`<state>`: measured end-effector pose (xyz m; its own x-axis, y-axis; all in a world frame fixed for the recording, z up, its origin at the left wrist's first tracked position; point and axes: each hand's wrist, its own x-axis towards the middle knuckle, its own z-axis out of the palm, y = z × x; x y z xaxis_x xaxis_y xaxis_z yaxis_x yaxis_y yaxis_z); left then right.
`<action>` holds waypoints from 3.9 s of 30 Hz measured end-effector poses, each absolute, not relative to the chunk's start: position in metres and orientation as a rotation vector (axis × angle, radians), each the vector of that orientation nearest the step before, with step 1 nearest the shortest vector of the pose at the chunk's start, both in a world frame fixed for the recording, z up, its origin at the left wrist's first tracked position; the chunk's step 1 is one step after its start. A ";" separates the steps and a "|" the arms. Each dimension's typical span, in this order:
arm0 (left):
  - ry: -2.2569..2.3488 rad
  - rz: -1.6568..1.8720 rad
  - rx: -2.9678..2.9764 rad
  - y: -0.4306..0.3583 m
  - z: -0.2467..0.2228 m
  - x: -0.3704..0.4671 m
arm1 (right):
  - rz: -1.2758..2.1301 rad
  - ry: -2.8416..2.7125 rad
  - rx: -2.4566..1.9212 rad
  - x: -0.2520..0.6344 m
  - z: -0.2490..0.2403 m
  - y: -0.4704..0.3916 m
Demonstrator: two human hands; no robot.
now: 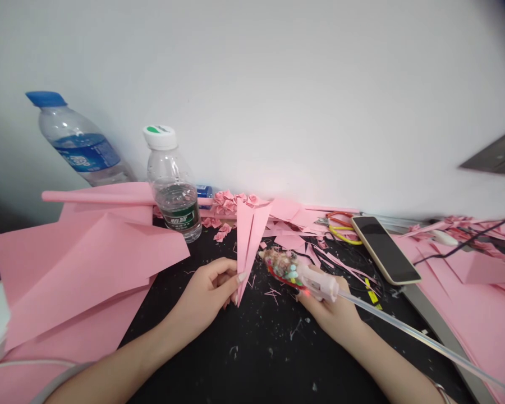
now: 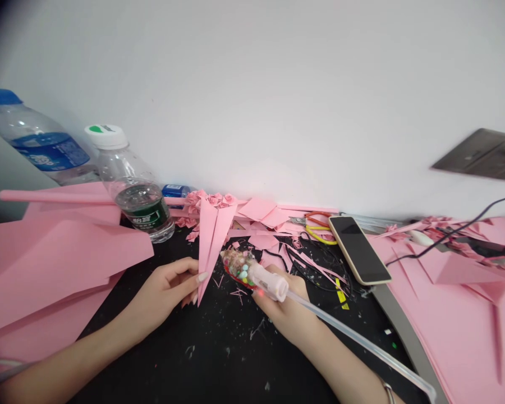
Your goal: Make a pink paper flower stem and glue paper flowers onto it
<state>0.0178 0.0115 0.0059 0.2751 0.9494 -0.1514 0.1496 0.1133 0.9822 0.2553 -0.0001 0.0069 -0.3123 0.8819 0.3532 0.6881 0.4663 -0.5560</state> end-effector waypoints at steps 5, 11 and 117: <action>1.119 0.857 1.300 0.010 0.005 0.019 | 0.432 -2.101 -1.287 0.252 0.010 0.001; 1.098 0.889 1.253 0.009 0.004 0.019 | 0.393 -2.116 -1.298 0.250 0.012 0.002; 0.904 0.834 0.946 0.011 0.007 0.016 | 1.026 -1.949 -1.333 0.258 0.002 0.002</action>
